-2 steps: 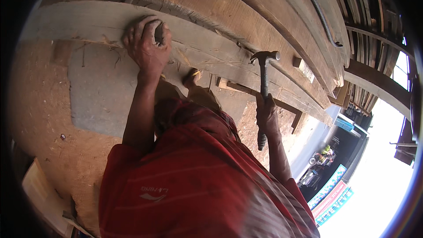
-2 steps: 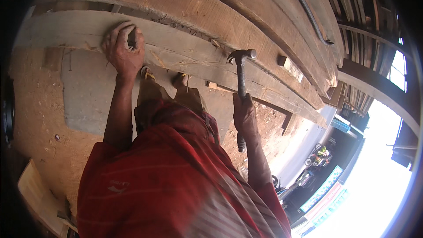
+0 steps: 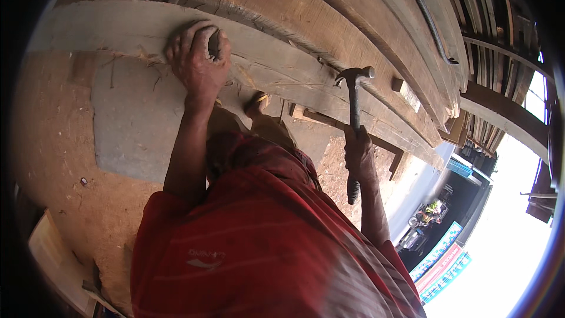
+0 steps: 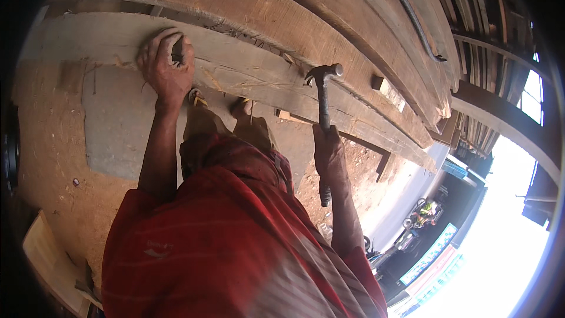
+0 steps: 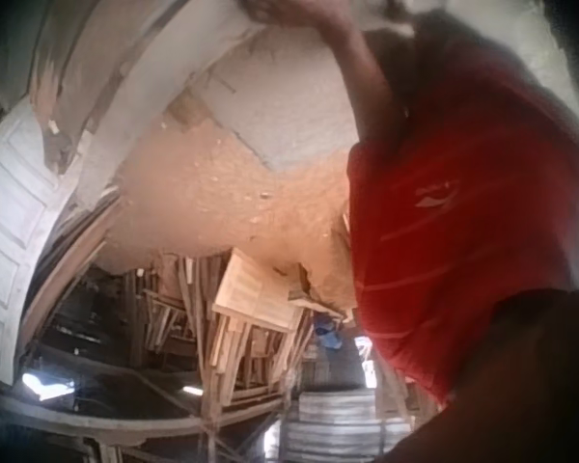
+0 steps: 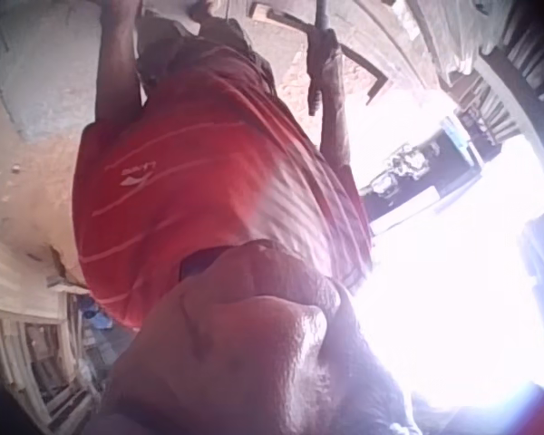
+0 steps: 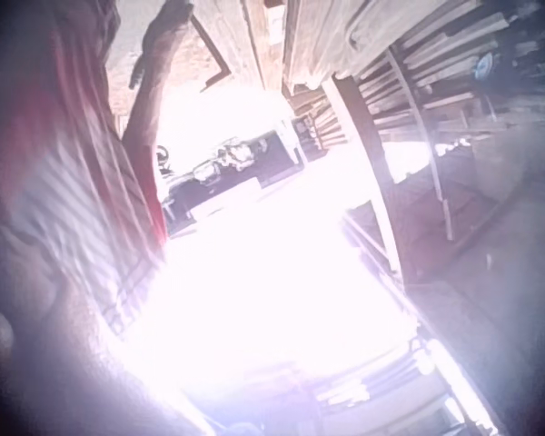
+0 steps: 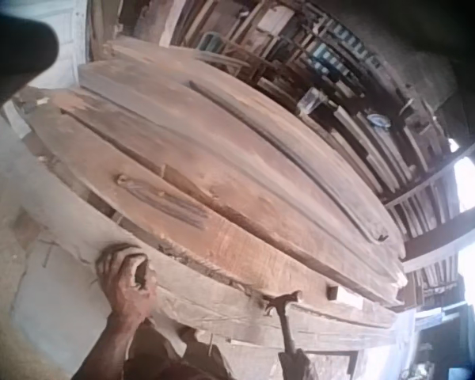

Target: The person uses a hammer to strike and break apart wooden planks and beams in an outdoor workshop. They repeatedly lift and reposition pieces of wood, then hammer them to separate sections or remove nails. The work area contains stacked lumber, doors, and scattered debris.

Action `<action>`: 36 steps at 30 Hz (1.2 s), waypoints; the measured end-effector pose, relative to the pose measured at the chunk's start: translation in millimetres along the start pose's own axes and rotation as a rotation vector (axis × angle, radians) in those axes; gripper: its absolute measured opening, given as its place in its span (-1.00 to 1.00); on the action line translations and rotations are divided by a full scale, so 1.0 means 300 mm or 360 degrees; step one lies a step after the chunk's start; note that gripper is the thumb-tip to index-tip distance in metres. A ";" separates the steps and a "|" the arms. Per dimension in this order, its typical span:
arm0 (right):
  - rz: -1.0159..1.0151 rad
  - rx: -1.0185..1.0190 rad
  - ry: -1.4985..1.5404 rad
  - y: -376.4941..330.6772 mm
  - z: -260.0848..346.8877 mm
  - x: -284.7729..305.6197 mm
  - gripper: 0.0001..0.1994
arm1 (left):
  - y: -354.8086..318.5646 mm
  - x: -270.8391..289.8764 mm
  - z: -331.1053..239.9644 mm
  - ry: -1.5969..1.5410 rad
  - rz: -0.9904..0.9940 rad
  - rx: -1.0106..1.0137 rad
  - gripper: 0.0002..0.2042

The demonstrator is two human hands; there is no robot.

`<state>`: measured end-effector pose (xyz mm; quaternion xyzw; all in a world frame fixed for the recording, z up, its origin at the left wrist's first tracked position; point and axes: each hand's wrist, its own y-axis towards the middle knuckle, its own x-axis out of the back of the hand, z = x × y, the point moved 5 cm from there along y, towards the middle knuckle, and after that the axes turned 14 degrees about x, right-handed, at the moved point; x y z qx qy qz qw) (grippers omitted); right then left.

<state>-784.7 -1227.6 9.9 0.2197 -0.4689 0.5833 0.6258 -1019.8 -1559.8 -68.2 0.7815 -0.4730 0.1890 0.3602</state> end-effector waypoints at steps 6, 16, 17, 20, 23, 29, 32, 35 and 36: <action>0.0245 -0.0586 0.0291 0.080 0.121 0.068 -0.65 | 0.004 -0.011 0.004 0.0025 -0.0002 -0.0018 -0.83; 0.0144 -0.0497 0.1072 0.106 0.271 0.199 -0.40 | 0.009 -0.027 -0.006 0.0085 0.0008 -0.0058 -0.86; 0.0146 -0.0477 0.1144 0.101 0.276 0.202 -0.39 | 0.008 -0.030 -0.009 0.0092 0.0019 -0.0061 -0.86; 0.0001 -0.0479 0.1325 0.109 0.312 0.189 -0.38 | 0.009 -0.036 -0.016 0.0121 0.0062 -0.0098 -0.87; -0.0061 -0.0460 0.1491 0.105 0.306 0.164 -0.29 | 0.006 -0.038 -0.012 0.0187 0.0085 -0.0171 -0.86; -0.0159 -0.0377 0.1978 0.057 0.186 0.130 -0.19 | -0.014 -0.044 0.005 0.0206 0.0173 -0.0131 -0.81; -0.0136 -0.0281 0.2284 0.019 0.197 0.113 -0.14 | -0.014 -0.040 0.006 0.0169 0.0190 -0.0170 -0.79; -0.0173 -0.0117 0.2753 -0.016 0.180 0.101 -0.14 | -0.014 -0.030 -0.010 0.0168 0.0237 -0.0151 -0.78; -0.0175 -0.0058 0.2960 -0.026 0.181 0.099 -0.14 | -0.010 -0.030 -0.028 0.0165 0.0258 -0.0129 -0.77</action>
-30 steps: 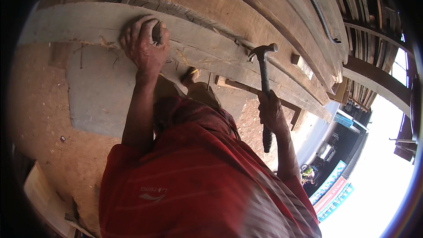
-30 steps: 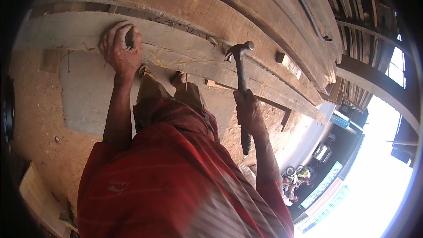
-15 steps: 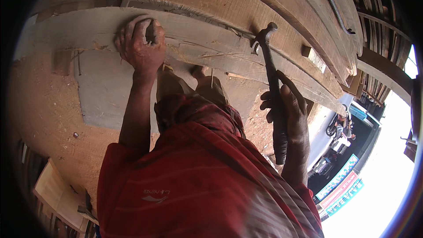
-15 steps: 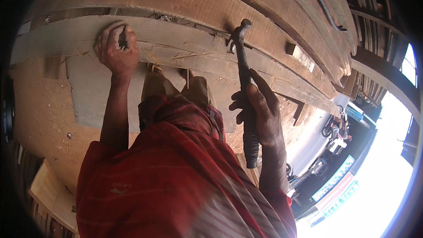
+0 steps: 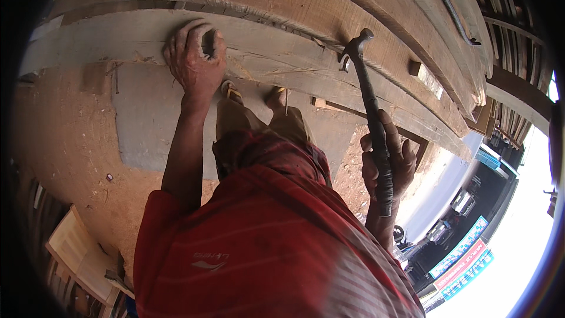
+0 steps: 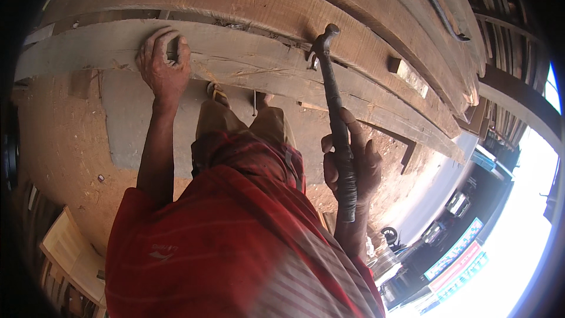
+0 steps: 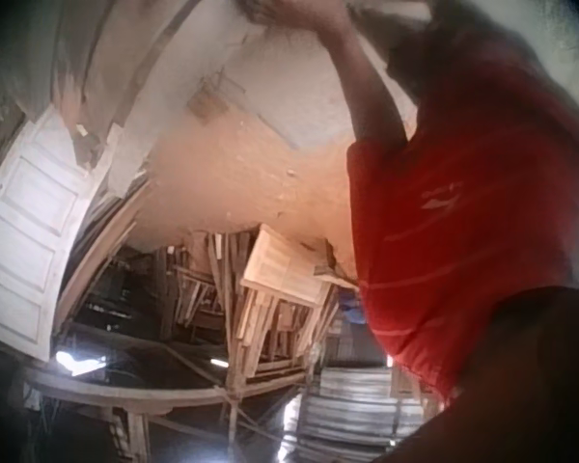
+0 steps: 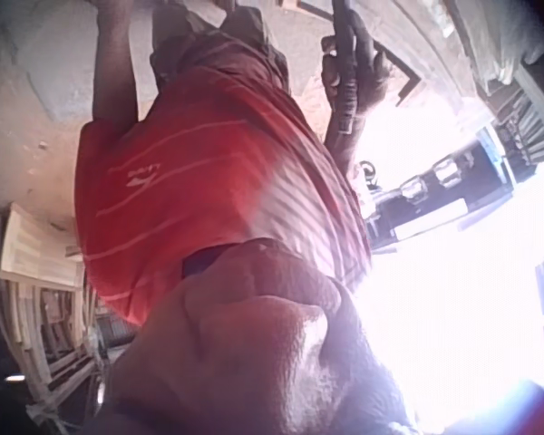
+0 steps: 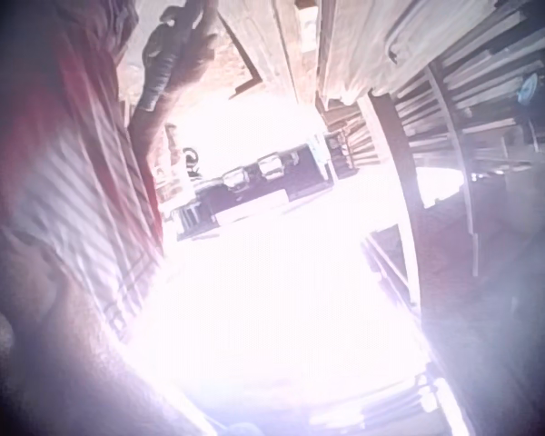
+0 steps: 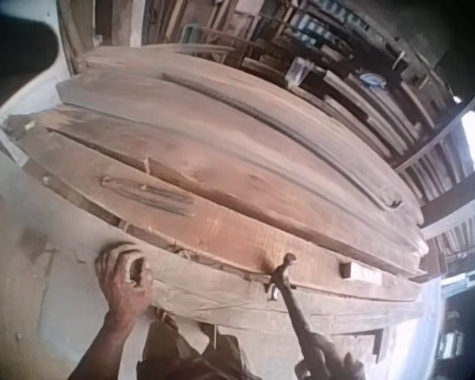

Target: The person uses a hammer to strike and break apart wooden planks and beams in an outdoor workshop. They repeatedly lift and reposition pieces of wood, then hammer them to separate sections or remove nails. The work area contains stacked lumber, doors, and scattered debris.

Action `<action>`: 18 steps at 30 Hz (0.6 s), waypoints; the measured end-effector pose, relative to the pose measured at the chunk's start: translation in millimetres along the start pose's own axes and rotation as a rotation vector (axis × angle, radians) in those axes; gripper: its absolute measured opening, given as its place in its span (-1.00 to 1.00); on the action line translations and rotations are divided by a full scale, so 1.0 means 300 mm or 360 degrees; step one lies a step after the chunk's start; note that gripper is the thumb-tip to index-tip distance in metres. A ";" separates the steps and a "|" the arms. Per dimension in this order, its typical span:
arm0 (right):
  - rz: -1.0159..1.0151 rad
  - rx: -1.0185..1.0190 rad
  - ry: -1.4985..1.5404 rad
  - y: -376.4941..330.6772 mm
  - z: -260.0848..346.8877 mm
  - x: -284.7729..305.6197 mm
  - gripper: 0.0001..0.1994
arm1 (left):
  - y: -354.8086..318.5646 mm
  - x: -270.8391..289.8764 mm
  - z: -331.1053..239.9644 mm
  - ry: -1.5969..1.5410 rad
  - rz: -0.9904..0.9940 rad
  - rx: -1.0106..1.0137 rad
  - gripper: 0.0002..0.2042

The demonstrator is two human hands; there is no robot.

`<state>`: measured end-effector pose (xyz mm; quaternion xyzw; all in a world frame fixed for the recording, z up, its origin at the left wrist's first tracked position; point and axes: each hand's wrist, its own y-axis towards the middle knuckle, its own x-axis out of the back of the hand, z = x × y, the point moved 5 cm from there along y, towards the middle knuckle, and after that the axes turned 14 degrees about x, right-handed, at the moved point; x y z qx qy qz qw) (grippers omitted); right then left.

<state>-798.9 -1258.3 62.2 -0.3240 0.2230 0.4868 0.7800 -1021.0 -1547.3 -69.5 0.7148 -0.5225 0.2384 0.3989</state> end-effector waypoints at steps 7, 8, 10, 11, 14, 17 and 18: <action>-0.0142 -0.0095 -0.0994 0.028 0.001 -0.092 -0.23 | -0.188 0.018 -0.442 -0.0989 0.0828 -0.0531 -0.18; -0.0224 -0.0072 -0.1144 0.026 0.002 -0.102 -0.22 | -0.233 0.001 -0.525 -0.1121 0.0930 -0.0698 -0.16; -0.0399 -0.0020 -0.1438 -0.005 0.002 -0.132 -0.21 | -0.300 -0.024 -0.656 -0.1356 0.0976 -0.0906 -0.21; -0.0487 0.0026 -0.1612 -0.012 -0.006 -0.156 -0.23 | -0.308 -0.030 -0.706 -0.1372 0.0780 -0.1019 -0.51; -0.0534 0.0183 -0.2060 -0.060 0.010 -0.133 -0.18 | -0.337 -0.128 -0.787 -0.1189 0.1587 -0.1238 -0.75; -0.0453 0.0565 -0.2227 -0.129 0.059 -0.057 -0.06 | -0.347 -0.124 -0.772 -0.1583 0.1122 -0.1052 -0.68; -0.0428 0.0811 -0.1889 -0.153 0.061 -0.065 0.00 | -0.354 -0.132 -0.779 -0.1576 0.1108 -0.1045 -0.69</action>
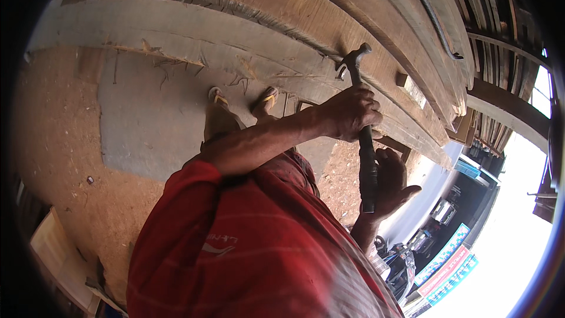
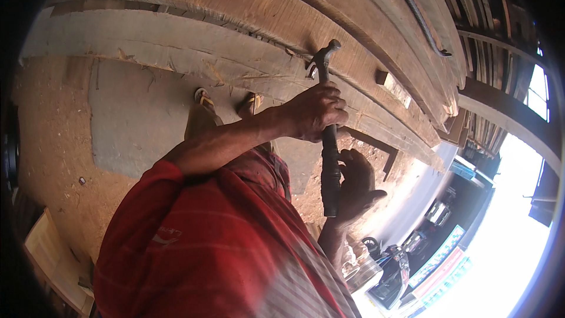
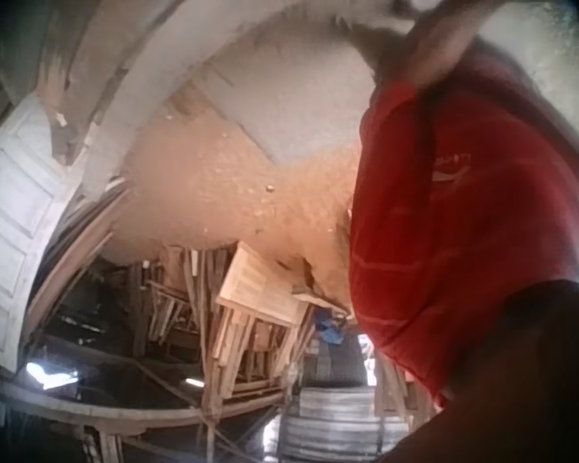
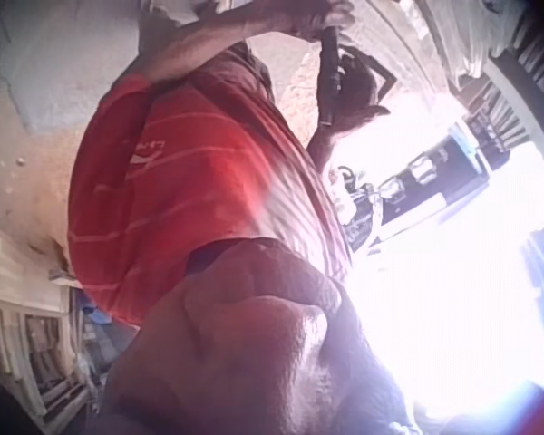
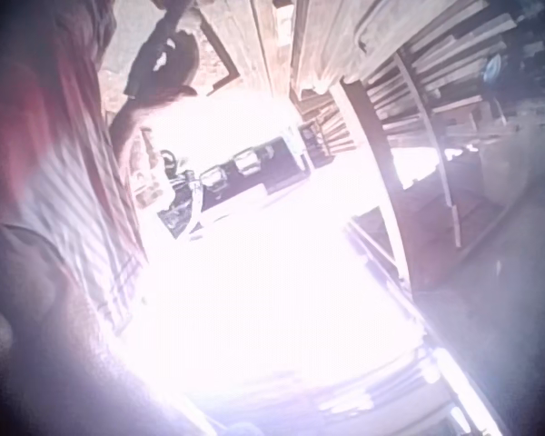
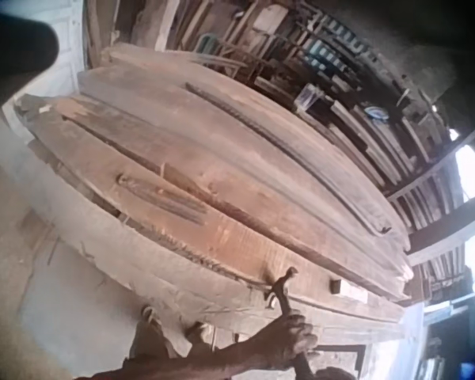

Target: The person uses a hammer to strike and break apart wooden planks and beams in an outdoor workshop. They repeatedly lift and reposition pieces of wood, then hammer them to separate sections or remove nails. The work area contains stacked lumber, doors, and scattered debris.

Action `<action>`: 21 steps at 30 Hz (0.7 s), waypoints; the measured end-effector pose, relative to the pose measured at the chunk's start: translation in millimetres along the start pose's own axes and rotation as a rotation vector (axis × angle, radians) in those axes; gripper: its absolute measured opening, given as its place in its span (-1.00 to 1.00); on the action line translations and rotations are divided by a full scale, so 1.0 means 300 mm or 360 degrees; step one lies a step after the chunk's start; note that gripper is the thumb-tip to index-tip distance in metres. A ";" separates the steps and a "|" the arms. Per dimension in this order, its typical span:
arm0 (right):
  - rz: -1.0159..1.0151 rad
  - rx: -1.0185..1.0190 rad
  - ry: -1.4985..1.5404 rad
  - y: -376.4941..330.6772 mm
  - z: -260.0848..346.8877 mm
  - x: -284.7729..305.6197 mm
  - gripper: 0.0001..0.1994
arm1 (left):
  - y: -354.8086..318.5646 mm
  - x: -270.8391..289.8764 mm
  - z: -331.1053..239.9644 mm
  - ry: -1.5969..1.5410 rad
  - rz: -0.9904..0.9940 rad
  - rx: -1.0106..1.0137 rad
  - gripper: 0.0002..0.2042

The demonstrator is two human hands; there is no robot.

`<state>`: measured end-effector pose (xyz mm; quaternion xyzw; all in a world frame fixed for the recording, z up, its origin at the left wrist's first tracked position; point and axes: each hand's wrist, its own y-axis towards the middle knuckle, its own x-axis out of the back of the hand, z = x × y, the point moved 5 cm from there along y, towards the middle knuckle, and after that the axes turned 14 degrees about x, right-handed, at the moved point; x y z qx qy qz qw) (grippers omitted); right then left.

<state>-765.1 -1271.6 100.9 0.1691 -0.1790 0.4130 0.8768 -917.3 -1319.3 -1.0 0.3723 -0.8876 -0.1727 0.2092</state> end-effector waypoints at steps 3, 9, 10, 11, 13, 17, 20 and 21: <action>-0.0016 0.0388 0.0620 -0.038 0.079 -0.062 0.08 | 0.009 -0.022 -0.003 0.0016 -0.0038 0.0007 -0.70; 0.0168 0.0570 0.0912 -0.009 0.172 -0.175 0.04 | -0.005 0.026 -0.009 -0.0075 -0.0205 0.0020 -0.71; 0.0204 0.0586 0.0823 -0.009 0.182 -0.201 0.02 | -0.015 0.039 -0.001 -0.0090 -0.0235 0.0033 -0.72; 0.0241 0.0603 0.0728 -0.004 0.192 -0.228 0.01 | -0.018 0.054 0.007 -0.0112 -0.0268 0.0043 -0.72; 0.0355 0.0594 0.0549 -0.009 0.207 -0.282 -0.08 | -0.028 0.101 0.024 -0.0242 -0.0414 0.0041 -0.71; 0.0836 0.1008 0.0218 0.014 0.267 -0.429 -0.17 | -0.061 0.170 0.073 -0.0392 -0.0361 -0.0032 -0.68; 0.1056 0.1440 0.0036 -0.008 0.259 -0.413 -0.31 | -0.080 0.168 0.054 -0.0448 -0.0263 0.0108 -0.77; 0.1161 0.1545 -0.0061 -0.014 0.256 -0.397 -0.36 | -0.085 0.160 0.048 -0.0364 -0.0152 0.0111 -0.77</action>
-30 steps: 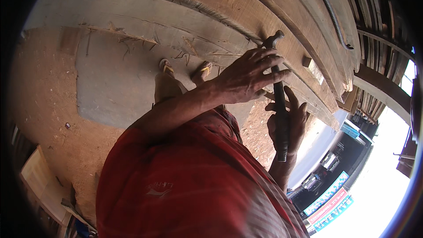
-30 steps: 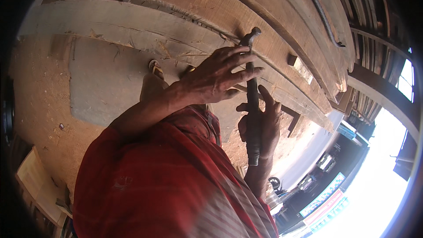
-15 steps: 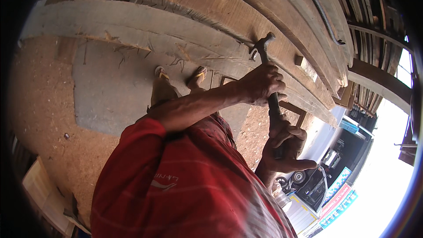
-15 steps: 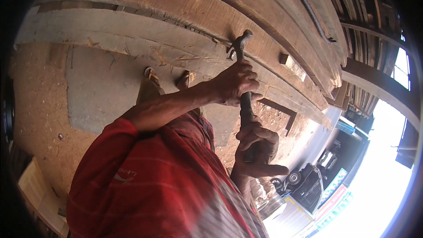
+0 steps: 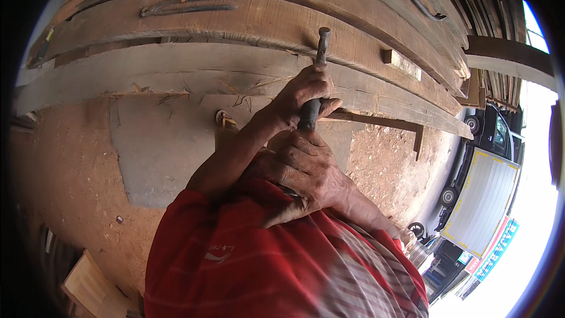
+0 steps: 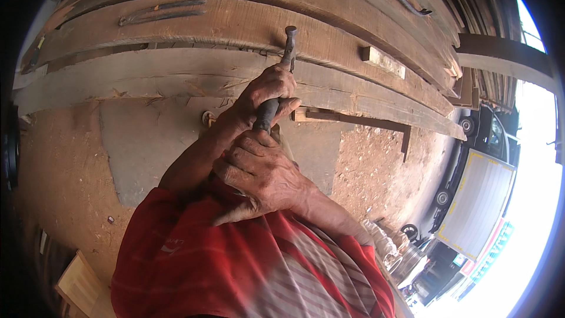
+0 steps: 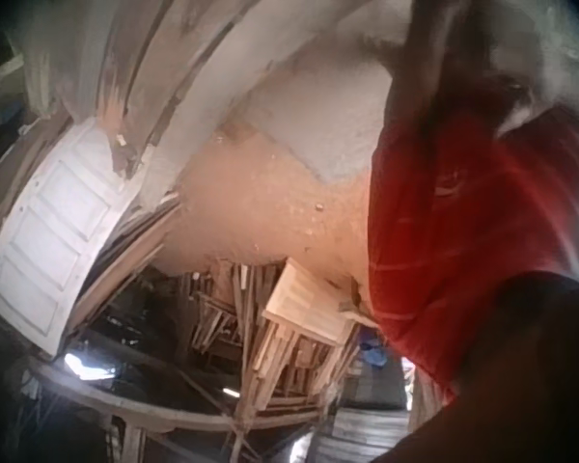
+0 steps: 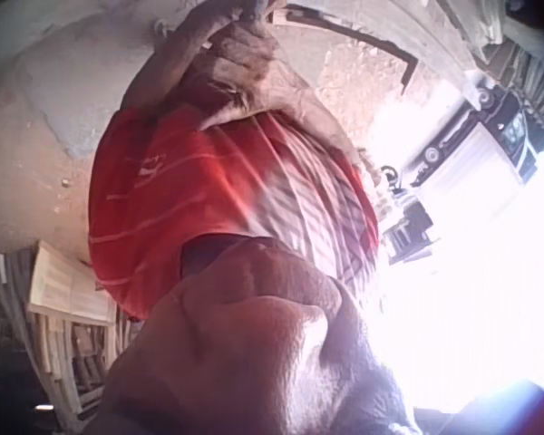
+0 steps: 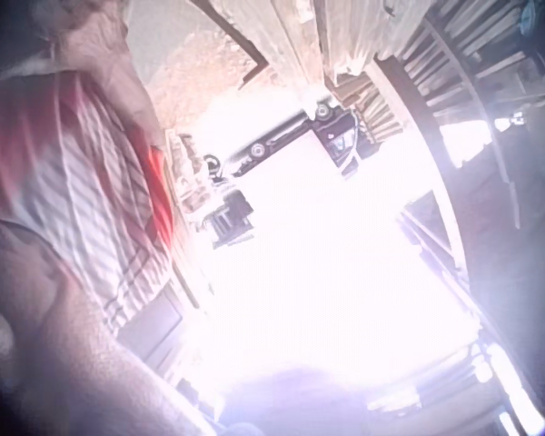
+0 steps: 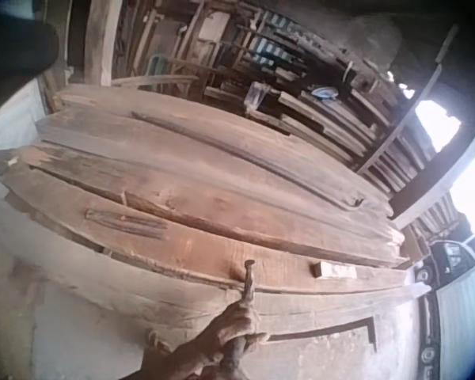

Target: The person uses a hammer to strike and break apart wooden planks and beams in an outdoor workshop. They repeatedly lift and reposition pieces of wood, then hammer them to separate sections or remove nails. The work area contains stacked lumber, doors, and scattered debris.

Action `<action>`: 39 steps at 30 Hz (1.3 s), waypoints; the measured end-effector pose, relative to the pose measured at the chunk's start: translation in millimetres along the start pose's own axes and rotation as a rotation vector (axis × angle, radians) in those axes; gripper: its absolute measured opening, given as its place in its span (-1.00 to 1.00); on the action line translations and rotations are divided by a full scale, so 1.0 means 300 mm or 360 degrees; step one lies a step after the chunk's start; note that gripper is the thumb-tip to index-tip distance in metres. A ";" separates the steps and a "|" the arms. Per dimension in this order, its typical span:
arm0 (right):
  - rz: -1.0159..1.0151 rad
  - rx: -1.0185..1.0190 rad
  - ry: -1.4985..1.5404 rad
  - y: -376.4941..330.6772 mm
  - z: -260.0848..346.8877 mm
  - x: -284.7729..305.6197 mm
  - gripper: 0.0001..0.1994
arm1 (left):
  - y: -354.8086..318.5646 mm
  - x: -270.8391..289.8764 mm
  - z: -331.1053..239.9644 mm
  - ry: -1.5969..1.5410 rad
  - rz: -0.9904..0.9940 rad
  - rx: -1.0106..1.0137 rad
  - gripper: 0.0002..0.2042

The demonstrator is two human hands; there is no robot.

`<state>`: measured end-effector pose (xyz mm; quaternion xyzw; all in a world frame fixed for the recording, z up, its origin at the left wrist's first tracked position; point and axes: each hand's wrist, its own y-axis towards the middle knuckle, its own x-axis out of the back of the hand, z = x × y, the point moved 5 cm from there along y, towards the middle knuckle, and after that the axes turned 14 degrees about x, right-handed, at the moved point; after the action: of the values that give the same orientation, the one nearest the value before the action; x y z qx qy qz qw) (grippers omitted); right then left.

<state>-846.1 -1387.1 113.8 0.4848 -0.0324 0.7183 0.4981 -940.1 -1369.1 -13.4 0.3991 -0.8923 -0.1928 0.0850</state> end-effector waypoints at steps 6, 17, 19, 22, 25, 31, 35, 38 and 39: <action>-0.0109 0.0234 -0.0297 -0.024 -0.029 0.167 -0.67 | 0.050 -0.004 -0.088 0.0413 0.0036 0.0158 -0.52; -0.0489 -0.0080 0.0160 -0.093 -0.144 0.379 -0.46 | -0.119 0.640 0.074 0.1760 -0.1096 0.1021 -0.53; -0.0240 0.0030 0.0304 -0.043 -0.172 0.389 -0.53 | -0.171 0.651 0.140 0.1995 -0.1193 0.1062 -0.55; -0.0369 -0.0163 0.0539 0.049 -0.219 0.382 -0.73 | -0.164 0.628 0.163 0.2279 -0.1163 0.1002 -0.55; -0.0275 -0.0224 0.0243 0.201 -0.267 0.320 -0.71 | -0.158 0.633 0.163 0.2161 -0.1209 0.1053 -0.56; -0.1409 -0.0679 0.0864 -0.098 -0.471 0.610 -0.51 | -0.222 0.650 0.178 0.2206 -0.1265 0.1090 -0.58; -0.1489 -0.0445 0.0831 -0.161 -0.472 0.665 -0.51 | -0.159 0.641 0.153 0.2282 -0.1239 0.1075 -0.59; -0.1419 -0.0517 0.0653 -0.039 -0.359 0.578 -0.60 | -0.154 0.642 0.164 0.2253 -0.1262 0.1054 -0.57; -0.1341 -0.0454 0.0406 -0.003 -0.305 0.534 -0.64 | -0.156 0.639 0.163 0.2232 -0.1267 0.1040 -0.56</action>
<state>-911.7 -1228.5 181.7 0.2900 0.1307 0.4955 0.8083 -1051.2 -1526.9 -77.5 0.7127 -0.4388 0.3479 0.4224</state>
